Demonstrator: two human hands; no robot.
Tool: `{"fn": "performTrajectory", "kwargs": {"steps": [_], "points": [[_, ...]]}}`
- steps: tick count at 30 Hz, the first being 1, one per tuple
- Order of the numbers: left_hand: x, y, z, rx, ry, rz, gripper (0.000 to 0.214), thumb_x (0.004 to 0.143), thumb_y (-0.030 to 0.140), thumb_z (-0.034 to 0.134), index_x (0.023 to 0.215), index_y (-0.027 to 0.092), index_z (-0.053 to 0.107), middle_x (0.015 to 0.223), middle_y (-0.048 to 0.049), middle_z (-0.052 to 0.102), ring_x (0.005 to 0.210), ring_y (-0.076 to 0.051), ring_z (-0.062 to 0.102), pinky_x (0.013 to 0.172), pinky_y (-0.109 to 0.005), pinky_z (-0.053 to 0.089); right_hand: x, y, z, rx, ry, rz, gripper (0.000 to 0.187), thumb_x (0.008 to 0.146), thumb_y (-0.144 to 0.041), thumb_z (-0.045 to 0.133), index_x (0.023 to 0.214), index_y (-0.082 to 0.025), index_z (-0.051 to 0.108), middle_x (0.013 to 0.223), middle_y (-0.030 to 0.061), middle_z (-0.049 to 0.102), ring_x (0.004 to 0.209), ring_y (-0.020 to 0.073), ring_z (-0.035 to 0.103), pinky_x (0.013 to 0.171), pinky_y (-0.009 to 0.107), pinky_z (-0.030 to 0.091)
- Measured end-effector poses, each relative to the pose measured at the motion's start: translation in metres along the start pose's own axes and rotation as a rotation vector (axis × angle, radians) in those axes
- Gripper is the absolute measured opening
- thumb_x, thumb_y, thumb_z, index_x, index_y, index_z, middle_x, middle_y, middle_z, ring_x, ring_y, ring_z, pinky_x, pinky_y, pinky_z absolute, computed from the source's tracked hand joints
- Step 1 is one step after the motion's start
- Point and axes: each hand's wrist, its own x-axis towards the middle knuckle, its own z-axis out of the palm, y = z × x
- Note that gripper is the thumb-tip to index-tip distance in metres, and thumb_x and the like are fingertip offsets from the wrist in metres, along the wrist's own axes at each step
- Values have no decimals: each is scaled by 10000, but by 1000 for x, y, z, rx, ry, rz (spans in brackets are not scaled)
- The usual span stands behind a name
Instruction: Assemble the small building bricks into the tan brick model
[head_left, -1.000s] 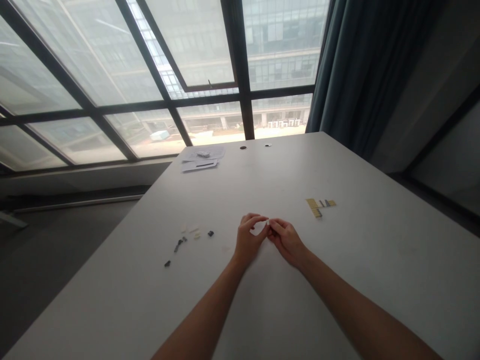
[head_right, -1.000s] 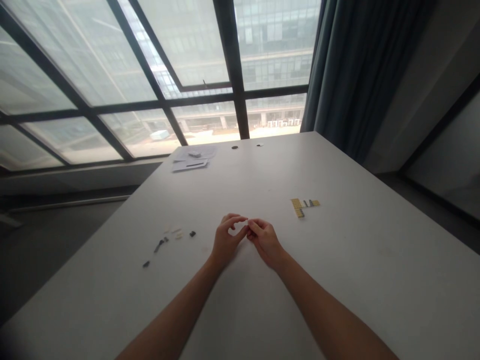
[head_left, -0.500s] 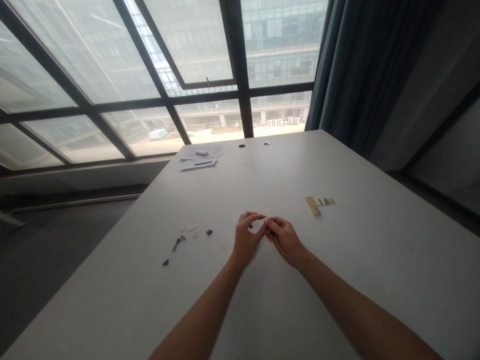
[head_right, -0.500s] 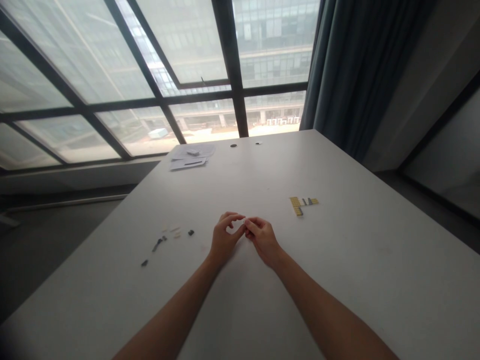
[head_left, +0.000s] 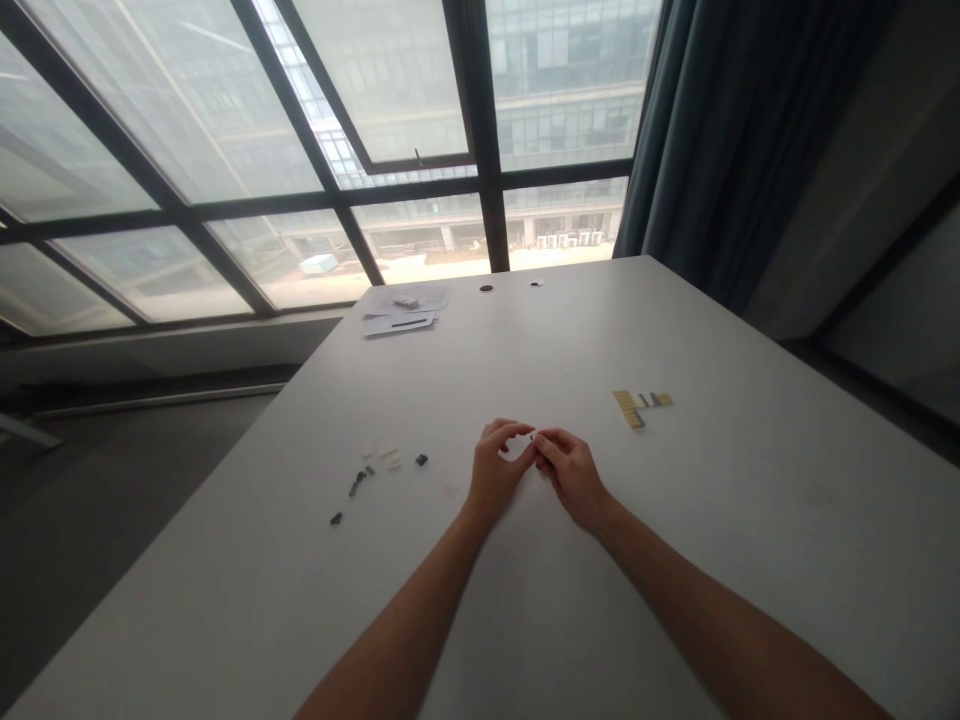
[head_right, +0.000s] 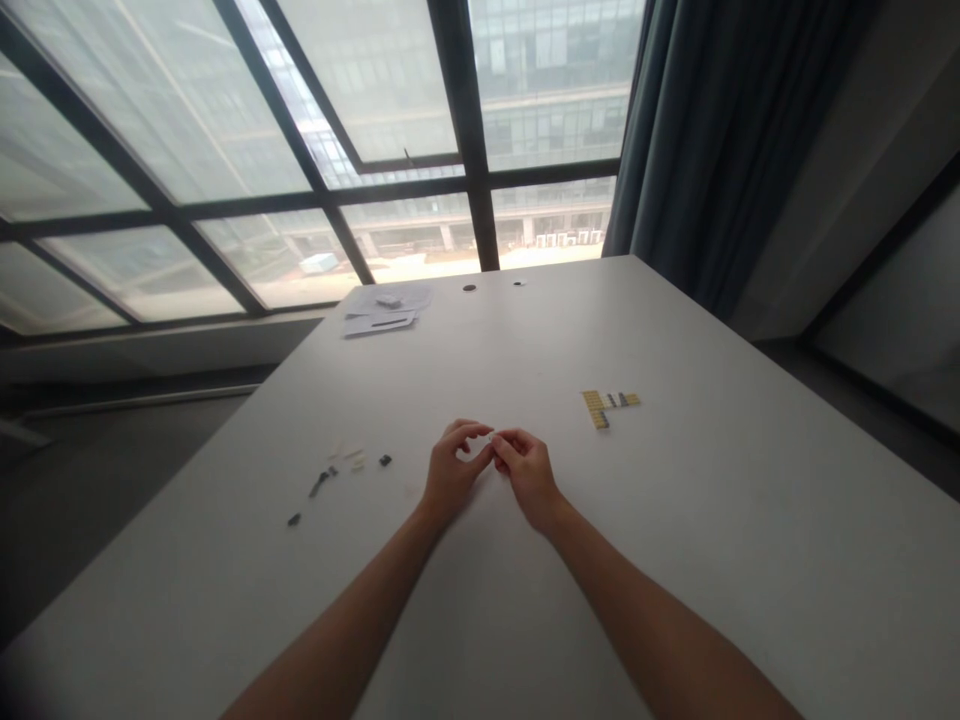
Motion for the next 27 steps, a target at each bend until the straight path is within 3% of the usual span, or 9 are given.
{"fn": "performTrajectory", "kwargs": {"steps": [27], "points": [[1,-3,1,-70,-60,-68,175,852,336,721,977,216,747,844,-34,694,789,-155,620,630,-261,431,-1,-2,1,31,19,19,318,701,-451,862,815,-186,727,684,3,609,610,119,486,572,272,365]]}}
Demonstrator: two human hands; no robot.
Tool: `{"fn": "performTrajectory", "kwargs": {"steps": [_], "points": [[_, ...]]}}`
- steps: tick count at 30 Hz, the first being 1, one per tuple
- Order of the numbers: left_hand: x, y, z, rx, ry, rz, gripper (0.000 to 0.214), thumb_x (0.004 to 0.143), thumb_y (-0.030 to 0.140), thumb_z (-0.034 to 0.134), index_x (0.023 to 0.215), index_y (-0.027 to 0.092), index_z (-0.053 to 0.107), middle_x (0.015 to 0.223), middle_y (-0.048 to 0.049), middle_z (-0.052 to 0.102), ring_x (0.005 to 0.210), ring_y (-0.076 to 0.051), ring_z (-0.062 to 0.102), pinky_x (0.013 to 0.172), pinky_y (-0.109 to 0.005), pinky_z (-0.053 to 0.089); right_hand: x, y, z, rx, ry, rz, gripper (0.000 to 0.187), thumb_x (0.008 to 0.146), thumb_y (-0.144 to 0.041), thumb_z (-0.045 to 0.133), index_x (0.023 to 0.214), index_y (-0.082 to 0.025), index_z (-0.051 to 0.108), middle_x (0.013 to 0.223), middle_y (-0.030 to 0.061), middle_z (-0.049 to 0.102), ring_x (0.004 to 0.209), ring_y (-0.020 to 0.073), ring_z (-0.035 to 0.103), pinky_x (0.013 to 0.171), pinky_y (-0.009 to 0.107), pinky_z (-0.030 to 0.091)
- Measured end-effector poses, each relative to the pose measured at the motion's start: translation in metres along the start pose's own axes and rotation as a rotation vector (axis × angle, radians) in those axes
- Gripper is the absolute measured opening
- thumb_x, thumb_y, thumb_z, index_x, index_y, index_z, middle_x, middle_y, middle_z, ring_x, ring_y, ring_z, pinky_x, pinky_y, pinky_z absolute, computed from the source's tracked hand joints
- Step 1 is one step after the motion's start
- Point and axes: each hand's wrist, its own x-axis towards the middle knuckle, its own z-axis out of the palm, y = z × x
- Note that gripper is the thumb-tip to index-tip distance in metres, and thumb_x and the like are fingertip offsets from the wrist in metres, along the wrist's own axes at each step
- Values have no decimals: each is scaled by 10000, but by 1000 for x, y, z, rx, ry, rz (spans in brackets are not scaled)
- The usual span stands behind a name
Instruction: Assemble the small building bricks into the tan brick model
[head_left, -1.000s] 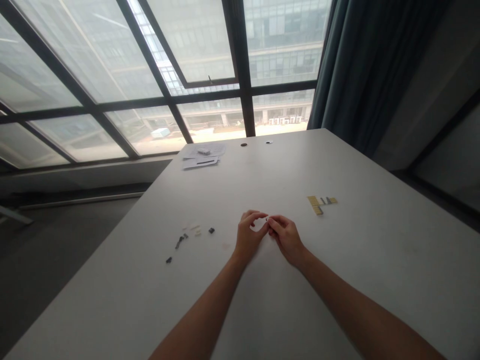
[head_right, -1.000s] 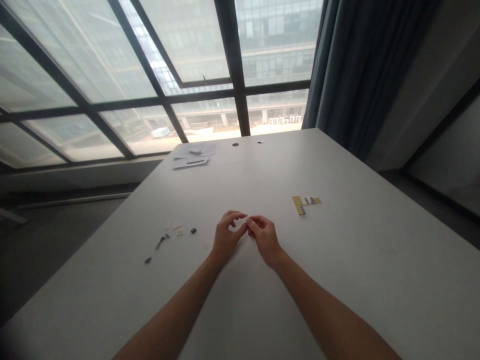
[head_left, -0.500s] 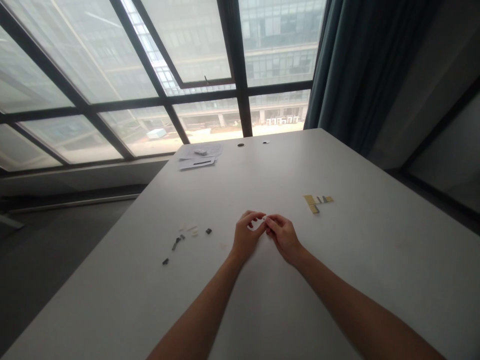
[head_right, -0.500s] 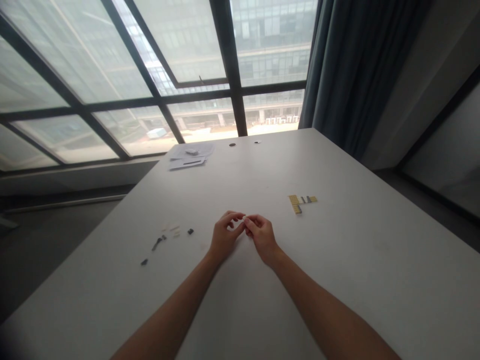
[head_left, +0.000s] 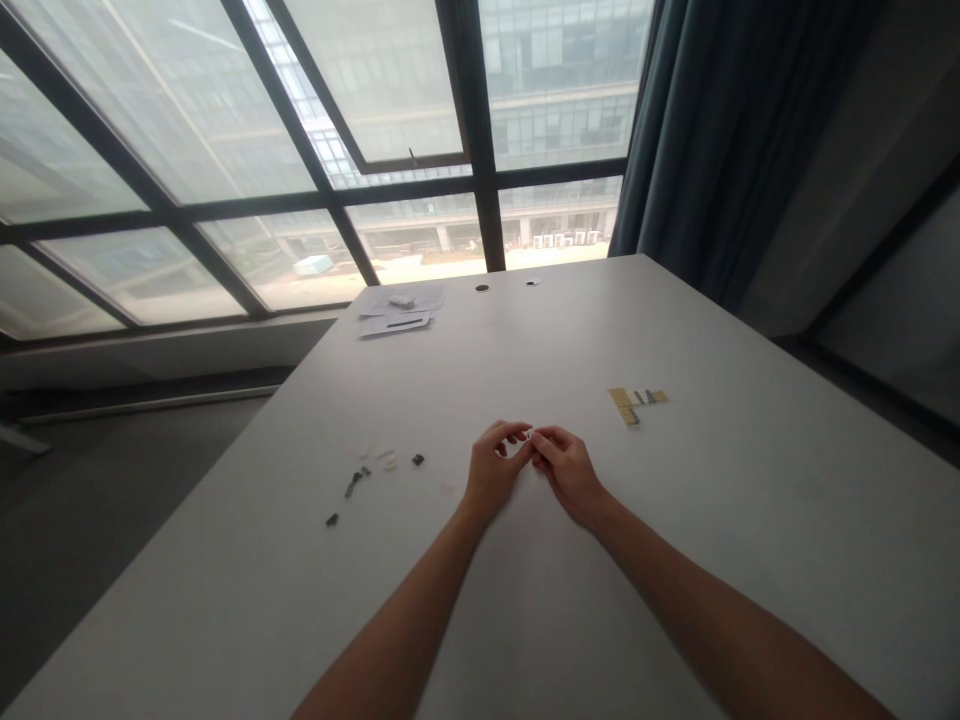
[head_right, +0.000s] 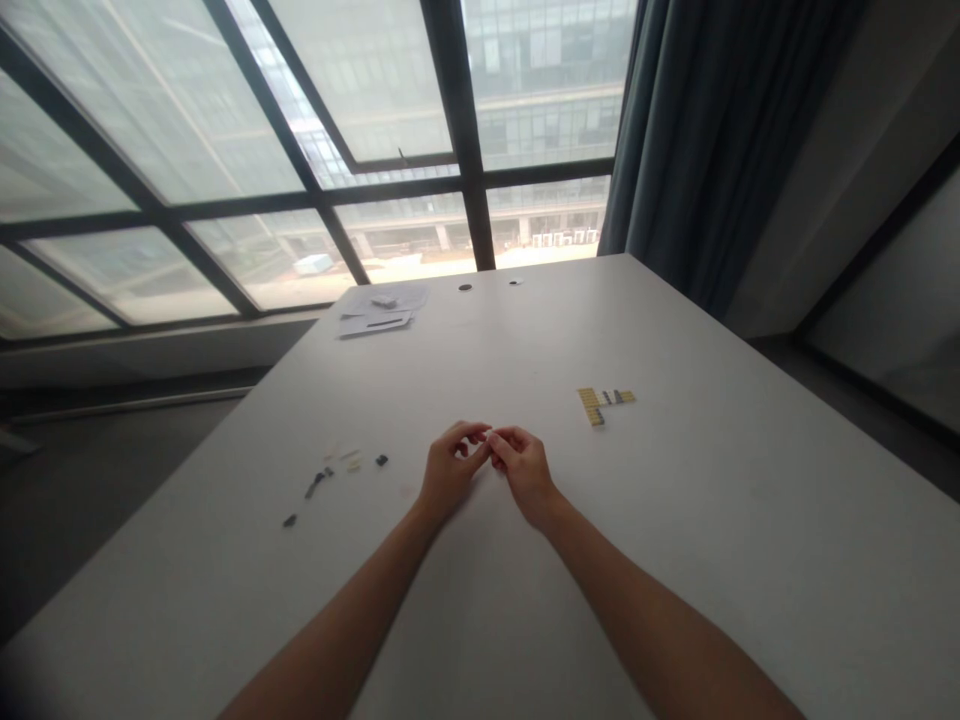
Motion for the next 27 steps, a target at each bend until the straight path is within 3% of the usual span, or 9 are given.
{"fn": "performTrajectory", "kwargs": {"steps": [27], "points": [[-1,-2,0,-30,0,-5,174,846,323,739,982,215,751,856,-30,691,797,-149,616,642,-250,419,0,1,-1,30,-23,-9,284,734,-427,845,812,-176,738,673,-3,597,616,113,477,566,254,356]]}}
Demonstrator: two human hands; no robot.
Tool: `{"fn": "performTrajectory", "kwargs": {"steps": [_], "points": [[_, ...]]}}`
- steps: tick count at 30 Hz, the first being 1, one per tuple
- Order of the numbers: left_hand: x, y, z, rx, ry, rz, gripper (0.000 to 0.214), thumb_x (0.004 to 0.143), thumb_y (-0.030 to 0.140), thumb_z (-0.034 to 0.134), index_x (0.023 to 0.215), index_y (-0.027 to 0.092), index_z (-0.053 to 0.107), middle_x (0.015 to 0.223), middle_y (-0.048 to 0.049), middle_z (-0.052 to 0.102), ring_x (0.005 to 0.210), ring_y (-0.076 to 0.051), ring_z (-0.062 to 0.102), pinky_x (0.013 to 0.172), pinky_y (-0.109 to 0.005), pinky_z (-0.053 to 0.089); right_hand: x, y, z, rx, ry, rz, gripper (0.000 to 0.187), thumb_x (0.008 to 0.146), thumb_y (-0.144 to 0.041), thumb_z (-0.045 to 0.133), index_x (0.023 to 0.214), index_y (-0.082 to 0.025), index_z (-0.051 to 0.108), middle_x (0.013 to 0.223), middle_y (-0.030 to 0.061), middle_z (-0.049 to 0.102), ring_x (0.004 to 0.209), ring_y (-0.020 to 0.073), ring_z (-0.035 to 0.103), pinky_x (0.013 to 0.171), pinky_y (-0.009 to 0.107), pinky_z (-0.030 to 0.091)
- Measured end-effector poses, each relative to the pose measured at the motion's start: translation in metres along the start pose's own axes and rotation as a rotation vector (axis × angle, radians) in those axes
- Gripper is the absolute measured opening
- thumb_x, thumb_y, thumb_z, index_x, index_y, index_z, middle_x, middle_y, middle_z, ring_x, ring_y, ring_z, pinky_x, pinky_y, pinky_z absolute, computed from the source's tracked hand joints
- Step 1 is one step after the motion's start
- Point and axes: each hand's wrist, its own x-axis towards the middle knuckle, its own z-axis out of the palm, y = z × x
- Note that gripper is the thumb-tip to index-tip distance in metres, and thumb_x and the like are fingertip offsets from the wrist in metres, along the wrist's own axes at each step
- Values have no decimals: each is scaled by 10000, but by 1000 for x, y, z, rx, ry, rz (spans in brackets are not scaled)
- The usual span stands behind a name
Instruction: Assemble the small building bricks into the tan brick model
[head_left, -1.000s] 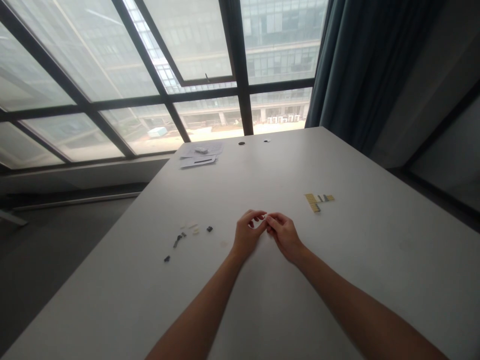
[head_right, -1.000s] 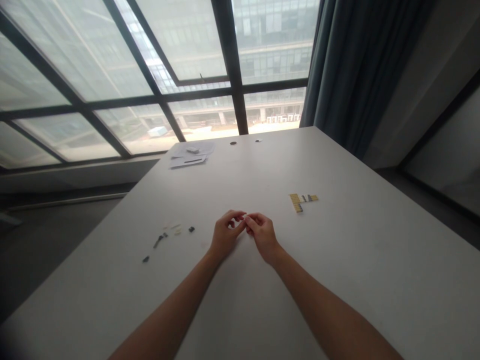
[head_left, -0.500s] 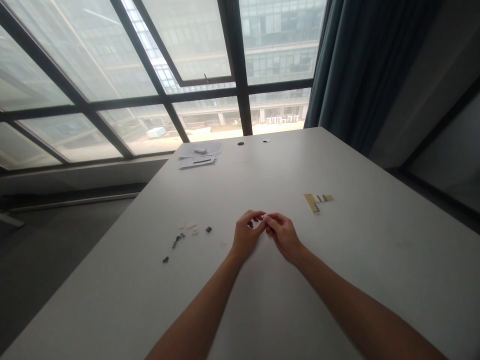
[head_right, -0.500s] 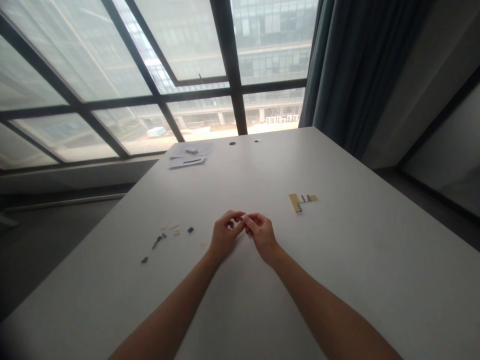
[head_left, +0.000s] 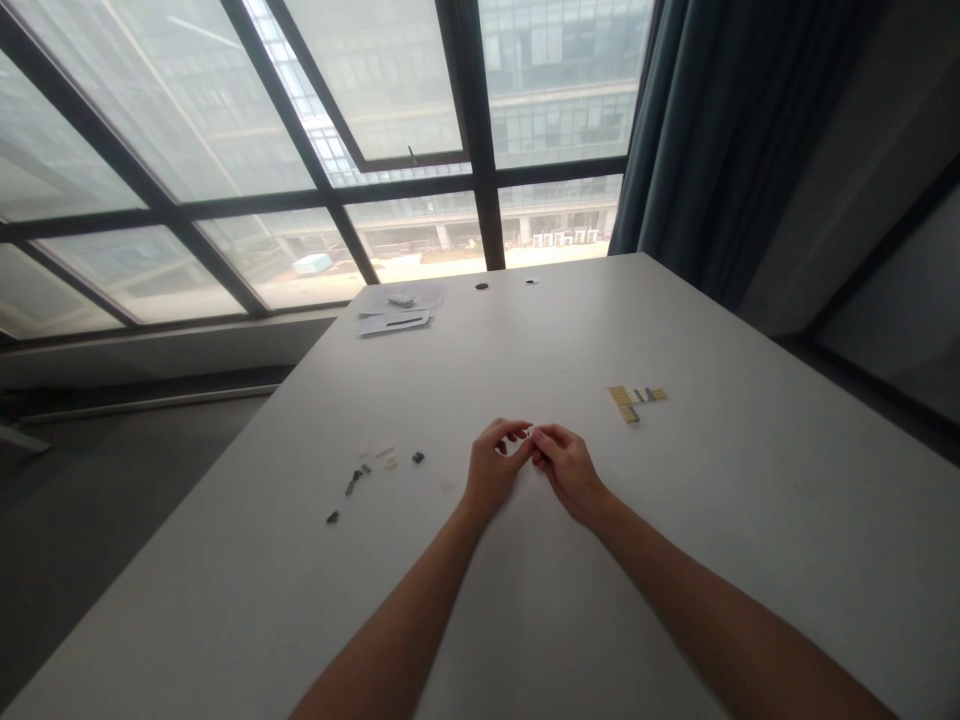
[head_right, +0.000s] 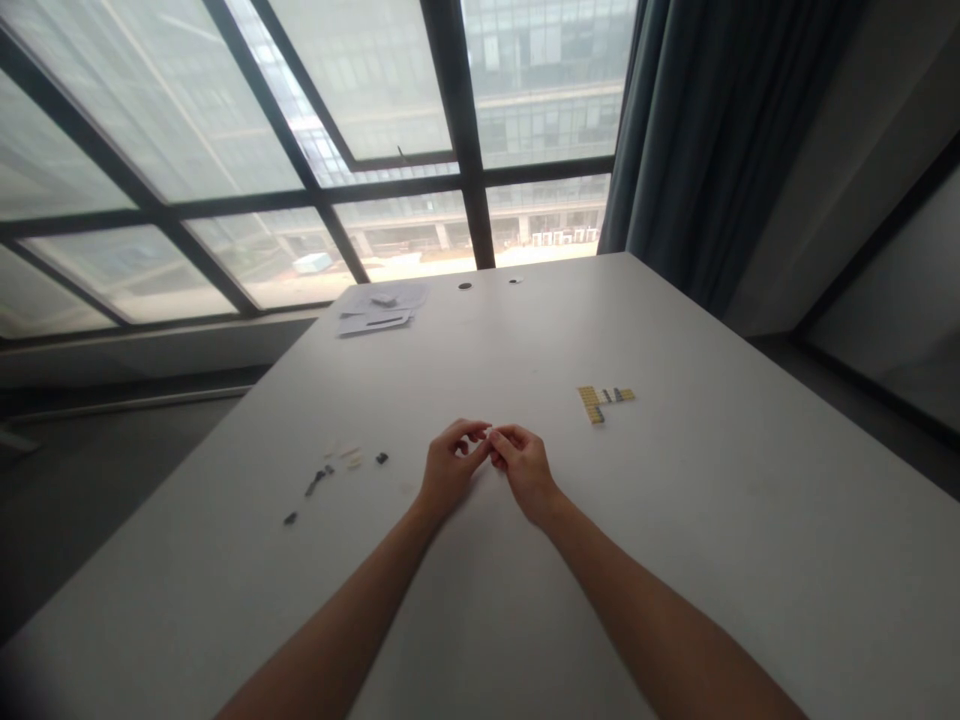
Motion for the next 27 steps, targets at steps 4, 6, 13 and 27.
{"fn": "performTrajectory", "kwargs": {"steps": [4,6,13,27], "points": [[0,-1,0,-2,9,9,168,848,318,736,980,214,750,859,-31,687,793,-150,614,648,-254,424,-1,-2,1,10,-8,11,285,743,-436,834,808,-178,733,678,-1,595,620,115,475,571,254,361],[0,-1,0,-6,6,16,161,851,310,732,981,215,747,861,-29,685,796,-149,612,653,-256,426,-1,-3,1,15,-12,16,284,744,-436,834,805,-178,732,680,-1,592,623,114,474,574,252,361],[0,-3,-1,-5,-3,15,130,842,283,739,950,211,728,863,-21,682,809,-149,612,668,-261,424,-2,-5,2,30,-31,31,294,740,-440,839,786,-167,738,659,-1,583,618,112,465,573,249,348],[-1,-1,-1,18,-15,19,131,839,260,723,962,215,716,885,-24,692,830,-158,618,678,-270,427,-3,-7,3,17,-33,34,307,740,-457,834,789,-168,743,653,0,578,616,115,466,566,250,343]]}}
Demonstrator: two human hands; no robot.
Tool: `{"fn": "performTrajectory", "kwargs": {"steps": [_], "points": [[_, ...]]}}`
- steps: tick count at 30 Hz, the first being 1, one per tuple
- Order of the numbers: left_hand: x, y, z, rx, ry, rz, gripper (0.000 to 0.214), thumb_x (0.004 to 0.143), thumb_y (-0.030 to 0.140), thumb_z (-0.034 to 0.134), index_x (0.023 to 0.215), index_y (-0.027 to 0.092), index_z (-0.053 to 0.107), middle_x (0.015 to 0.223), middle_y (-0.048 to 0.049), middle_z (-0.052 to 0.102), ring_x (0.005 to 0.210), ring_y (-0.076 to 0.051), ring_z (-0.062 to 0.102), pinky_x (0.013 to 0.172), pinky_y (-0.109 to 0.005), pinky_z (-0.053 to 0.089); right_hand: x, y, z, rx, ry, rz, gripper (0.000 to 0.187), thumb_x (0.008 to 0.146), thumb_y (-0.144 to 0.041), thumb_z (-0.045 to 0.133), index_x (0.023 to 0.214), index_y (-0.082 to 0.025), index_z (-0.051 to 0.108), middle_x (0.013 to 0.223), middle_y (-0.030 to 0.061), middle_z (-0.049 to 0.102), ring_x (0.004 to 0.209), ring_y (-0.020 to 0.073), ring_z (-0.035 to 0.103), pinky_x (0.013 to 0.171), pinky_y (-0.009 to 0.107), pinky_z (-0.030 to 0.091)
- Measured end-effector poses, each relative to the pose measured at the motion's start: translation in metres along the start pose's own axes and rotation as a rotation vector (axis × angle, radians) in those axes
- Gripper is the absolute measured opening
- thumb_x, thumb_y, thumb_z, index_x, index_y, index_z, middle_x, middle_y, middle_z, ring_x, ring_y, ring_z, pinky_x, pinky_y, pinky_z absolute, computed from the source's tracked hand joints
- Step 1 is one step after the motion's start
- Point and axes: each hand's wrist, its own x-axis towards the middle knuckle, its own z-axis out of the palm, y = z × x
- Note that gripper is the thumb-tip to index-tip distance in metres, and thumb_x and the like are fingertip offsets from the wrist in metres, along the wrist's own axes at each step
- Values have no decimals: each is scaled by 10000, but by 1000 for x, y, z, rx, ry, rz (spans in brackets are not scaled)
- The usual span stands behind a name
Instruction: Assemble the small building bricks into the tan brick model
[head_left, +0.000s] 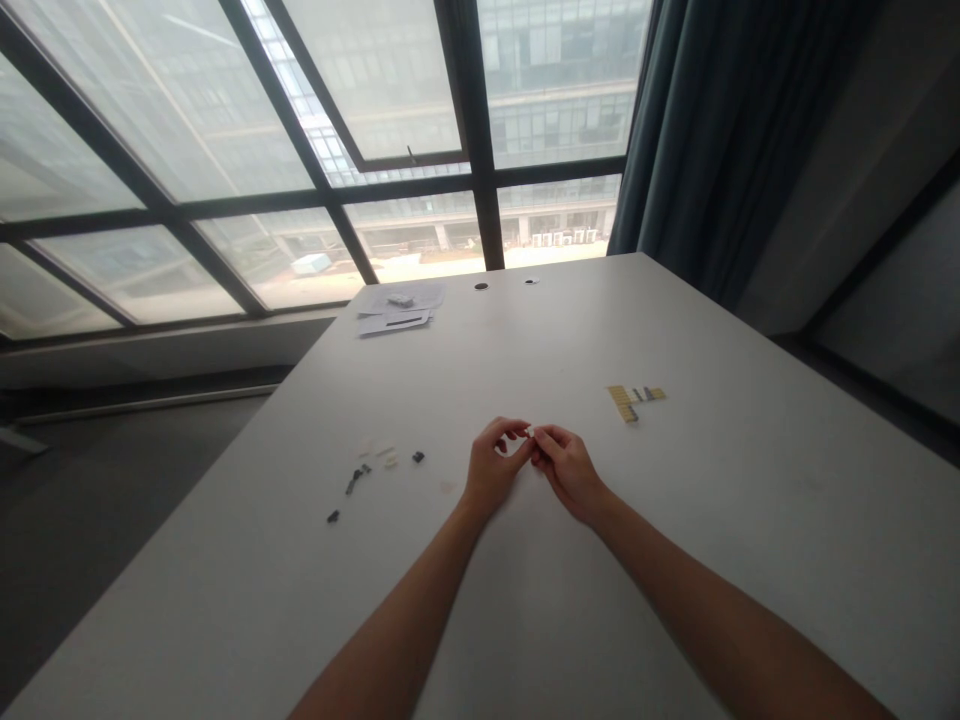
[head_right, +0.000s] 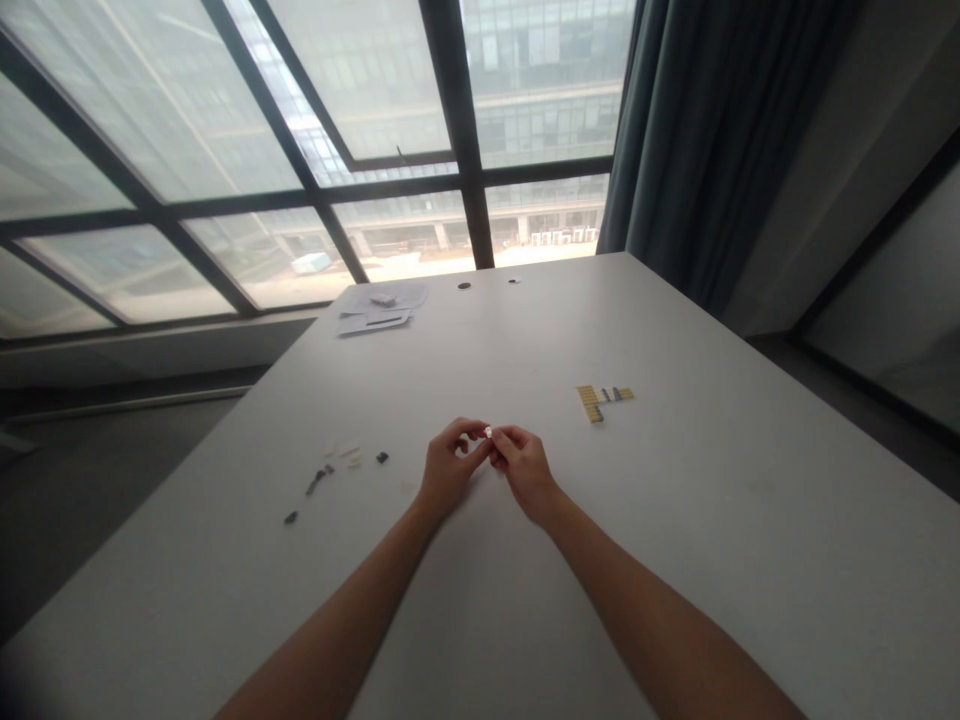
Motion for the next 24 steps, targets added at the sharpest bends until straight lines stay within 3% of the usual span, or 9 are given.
{"fn": "performTrajectory", "kwargs": {"steps": [6,13,24], "points": [[0,-1,0,-2,13,6,141,841,265,729,975,222,720,874,-22,688,818,-156,616,668,-268,427,0,0,1,-26,17,-7,310,735,-462,833,807,-176,736,677,5,594,612,119,472,560,258,364],[-1,0,0,33,20,20,145,839,281,739,971,223,727,863,-20,689,815,-156,621,664,-267,419,3,5,-5,115,81,10,301,696,-400,878,827,-189,709,790,10,633,676,112,522,611,243,423],[0,0,0,42,39,0,141,819,273,737,943,208,720,855,-25,686,807,-158,619,662,-264,422,0,3,-3,-33,74,-46,257,724,-389,843,827,-190,717,719,-1,610,630,118,491,574,258,375]]}}
